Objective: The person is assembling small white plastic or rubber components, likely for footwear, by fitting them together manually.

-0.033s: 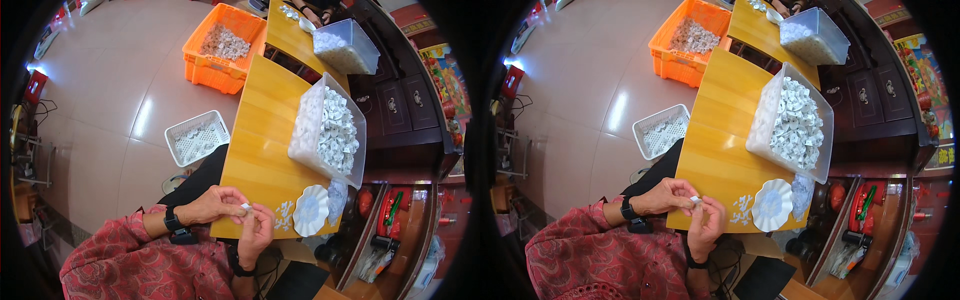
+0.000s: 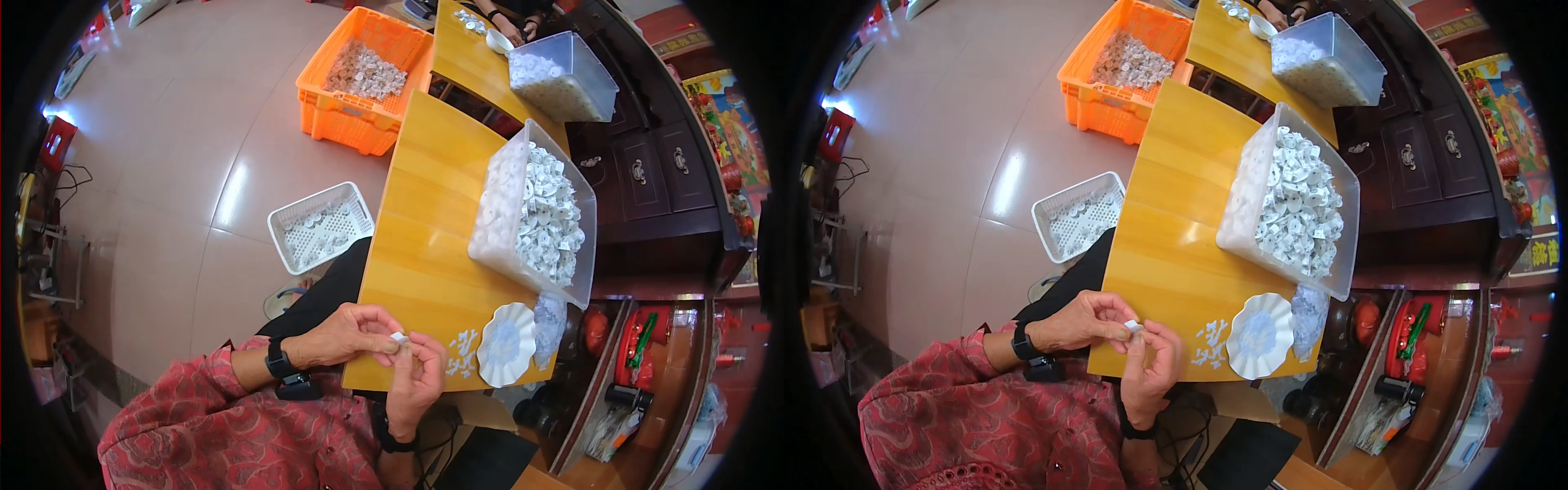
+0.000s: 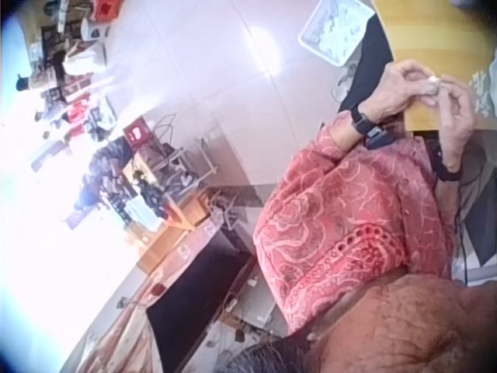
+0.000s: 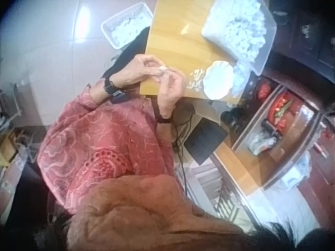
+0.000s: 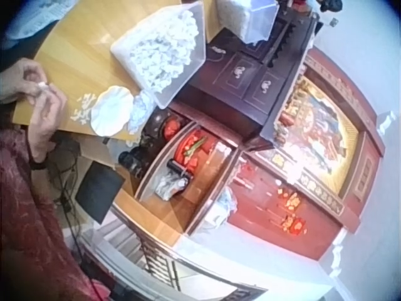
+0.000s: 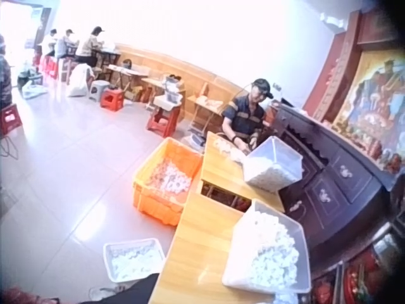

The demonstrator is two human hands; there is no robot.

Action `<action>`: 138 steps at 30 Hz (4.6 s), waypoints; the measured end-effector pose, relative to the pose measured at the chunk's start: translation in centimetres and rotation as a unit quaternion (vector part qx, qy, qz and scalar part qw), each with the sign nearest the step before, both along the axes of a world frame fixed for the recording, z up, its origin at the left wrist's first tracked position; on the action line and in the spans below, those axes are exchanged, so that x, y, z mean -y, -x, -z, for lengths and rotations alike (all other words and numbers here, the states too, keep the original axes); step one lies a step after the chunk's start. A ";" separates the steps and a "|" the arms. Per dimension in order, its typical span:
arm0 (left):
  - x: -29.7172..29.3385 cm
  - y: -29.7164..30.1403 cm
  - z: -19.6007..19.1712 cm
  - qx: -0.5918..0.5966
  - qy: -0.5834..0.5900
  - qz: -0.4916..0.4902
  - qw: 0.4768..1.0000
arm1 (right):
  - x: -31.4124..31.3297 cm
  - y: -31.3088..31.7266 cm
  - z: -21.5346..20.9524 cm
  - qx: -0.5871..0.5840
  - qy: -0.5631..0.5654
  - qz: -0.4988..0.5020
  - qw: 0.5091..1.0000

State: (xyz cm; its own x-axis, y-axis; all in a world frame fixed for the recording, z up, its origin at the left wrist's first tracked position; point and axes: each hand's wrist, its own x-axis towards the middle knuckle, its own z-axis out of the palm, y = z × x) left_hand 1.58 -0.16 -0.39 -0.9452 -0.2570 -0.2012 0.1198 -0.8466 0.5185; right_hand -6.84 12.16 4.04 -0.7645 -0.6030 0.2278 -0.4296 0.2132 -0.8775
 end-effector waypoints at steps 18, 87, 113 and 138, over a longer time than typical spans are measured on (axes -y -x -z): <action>11.8 -1.7 17.8 0.233 -0.089 -0.314 0.916 | 3.6 8.7 -4.7 -0.226 -0.033 0.055 0.972; -1.0 0.8 -0.4 0.073 0.131 0.012 0.989 | -8.1 4.0 3.9 -0.286 -0.205 0.113 0.929; -1.6 1.2 0.0 0.077 0.110 0.040 0.990 | -9.0 1.7 1.4 -0.312 -0.320 -0.006 0.895; -1.8 0.9 0.1 -0.003 0.068 0.041 0.997 | -5.2 0.3 0.7 -0.078 -0.141 0.045 0.986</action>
State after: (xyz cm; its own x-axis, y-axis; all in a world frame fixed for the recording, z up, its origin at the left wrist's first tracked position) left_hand 0.66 1.63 -0.51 -0.9652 -0.2036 -0.1639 0.0569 -0.7757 0.6286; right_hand -7.12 17.34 3.29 -0.7865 -0.5910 0.1793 -0.5230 0.4829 -0.7023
